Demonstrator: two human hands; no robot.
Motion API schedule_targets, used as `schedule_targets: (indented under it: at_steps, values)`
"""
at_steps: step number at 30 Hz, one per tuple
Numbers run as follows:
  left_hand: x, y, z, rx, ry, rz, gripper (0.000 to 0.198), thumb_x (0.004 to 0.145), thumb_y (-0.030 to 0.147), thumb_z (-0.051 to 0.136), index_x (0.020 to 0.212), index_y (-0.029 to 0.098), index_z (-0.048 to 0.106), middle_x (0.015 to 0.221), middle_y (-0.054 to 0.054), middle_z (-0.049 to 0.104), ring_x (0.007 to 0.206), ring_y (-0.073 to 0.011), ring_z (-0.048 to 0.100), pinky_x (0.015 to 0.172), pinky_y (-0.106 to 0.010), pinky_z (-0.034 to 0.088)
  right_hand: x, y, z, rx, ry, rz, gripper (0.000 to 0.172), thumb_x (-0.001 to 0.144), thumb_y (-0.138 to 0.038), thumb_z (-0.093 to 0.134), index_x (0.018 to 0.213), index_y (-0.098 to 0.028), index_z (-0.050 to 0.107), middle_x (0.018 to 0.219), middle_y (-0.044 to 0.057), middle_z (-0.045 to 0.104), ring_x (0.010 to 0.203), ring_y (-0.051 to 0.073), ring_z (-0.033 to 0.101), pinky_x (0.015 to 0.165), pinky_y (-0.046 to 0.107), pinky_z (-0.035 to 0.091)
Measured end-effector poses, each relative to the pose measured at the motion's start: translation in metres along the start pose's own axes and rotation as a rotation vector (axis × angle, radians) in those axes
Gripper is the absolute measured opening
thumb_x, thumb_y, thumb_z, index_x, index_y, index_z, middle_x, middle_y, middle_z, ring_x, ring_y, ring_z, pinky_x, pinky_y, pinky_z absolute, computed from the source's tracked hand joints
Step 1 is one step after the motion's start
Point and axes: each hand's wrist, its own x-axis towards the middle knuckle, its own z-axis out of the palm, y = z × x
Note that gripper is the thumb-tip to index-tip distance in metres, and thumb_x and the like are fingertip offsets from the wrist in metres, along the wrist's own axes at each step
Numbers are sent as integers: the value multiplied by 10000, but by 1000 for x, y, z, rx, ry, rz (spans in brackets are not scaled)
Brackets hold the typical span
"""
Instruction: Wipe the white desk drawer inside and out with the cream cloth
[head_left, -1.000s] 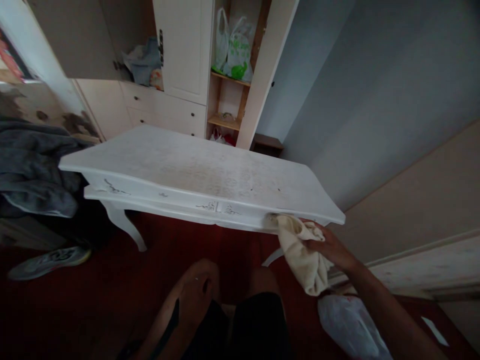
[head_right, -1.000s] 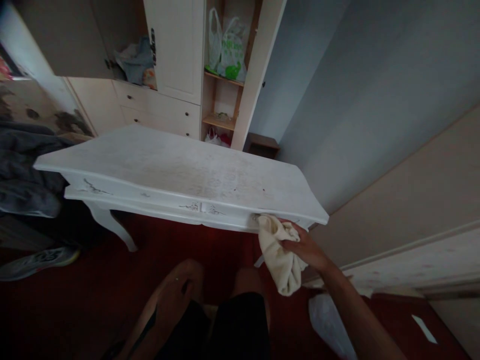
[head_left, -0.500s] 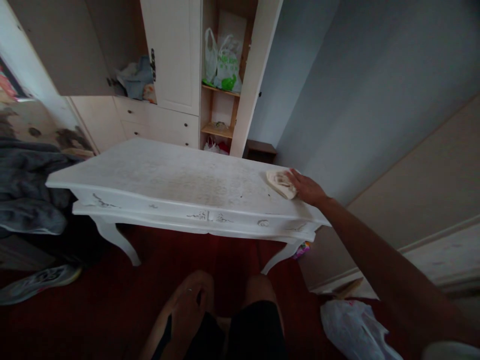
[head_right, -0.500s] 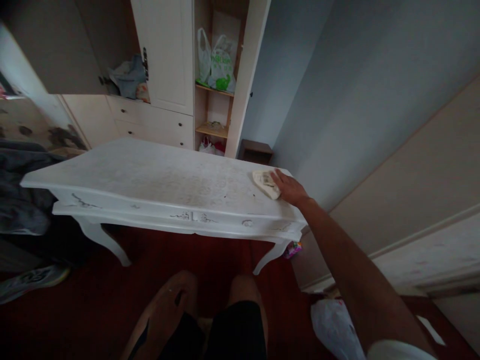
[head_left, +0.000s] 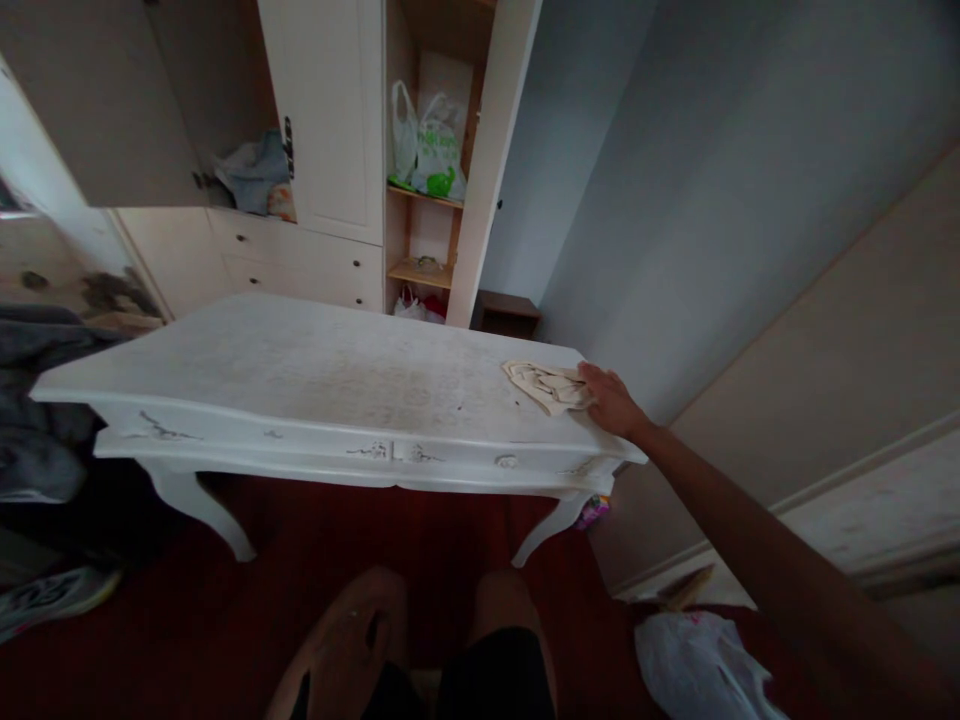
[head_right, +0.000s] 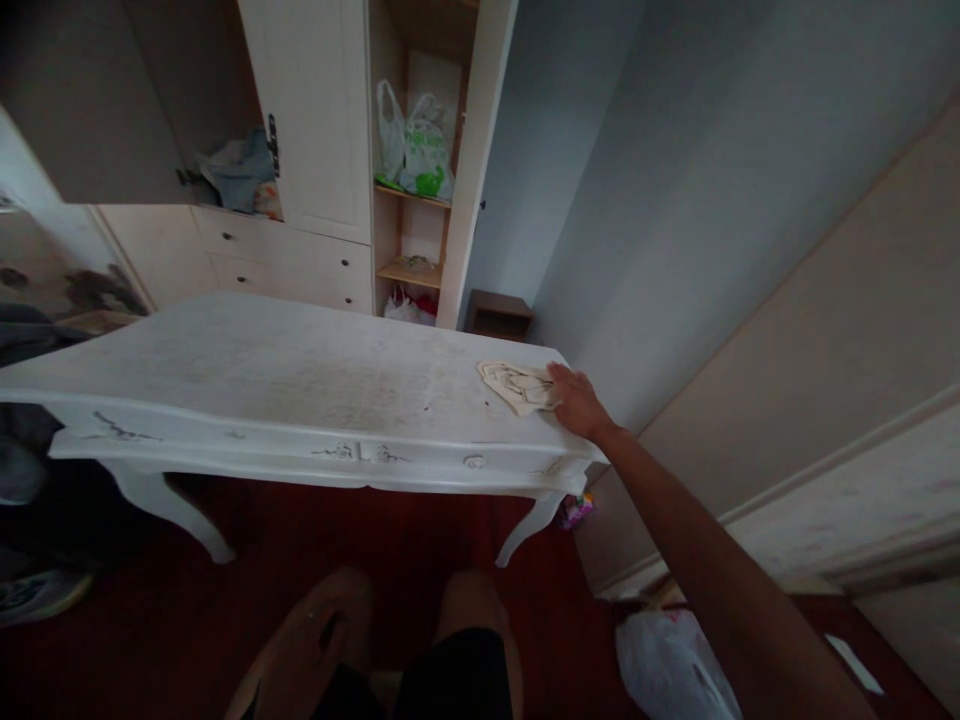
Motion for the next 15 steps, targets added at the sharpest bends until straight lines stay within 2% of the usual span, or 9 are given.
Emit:
schedule_targets:
  at_steps: [2,4,7,9,13,15]
  values:
    - [0,1,-1,19,-16,-1,465,884,355,386,1095,196,769,1210,-121,768,1200,-308,691,1110,-470,485,1,7,0,146,147,182,770,748,-184,541,1505,-79,447,1603,191,432,1510,326,370,1256,524,259]
    - [1,2,-2,49,-32,2,499,884,360,364,1117,186,770,1234,-123,758,1222,-313,679,1125,-478,472,4,10,6,359,313,430,659,738,-222,588,1380,-75,563,1510,217,534,1462,345,435,1232,505,311]
    - [2,3,-4,95,-35,-8,460,860,352,391,1071,240,784,1236,-92,760,1223,-315,678,1129,-482,466,5,9,22,577,484,691,439,682,-228,632,1110,-142,672,1230,183,707,1257,343,612,1122,513,442]
    - [1,4,-6,98,-39,-15,436,848,340,408,1048,253,786,1226,-84,765,1213,-313,683,1123,-477,469,3,9,33,625,564,759,290,672,-212,614,955,-179,662,1033,133,741,1087,297,683,1029,487,511]
    - [-4,10,-15,49,-28,-80,419,836,334,423,1018,232,787,1143,-101,790,1146,-310,714,1066,-459,515,0,13,45,752,770,877,60,744,-249,566,797,-222,571,768,23,681,823,190,696,816,370,590]
    - [-4,16,-23,21,11,-94,370,821,362,463,972,267,787,1059,-71,807,1090,-305,731,1016,-444,551,-1,14,46,826,835,893,101,812,-324,547,782,-228,544,691,-15,643,686,149,671,693,304,591]
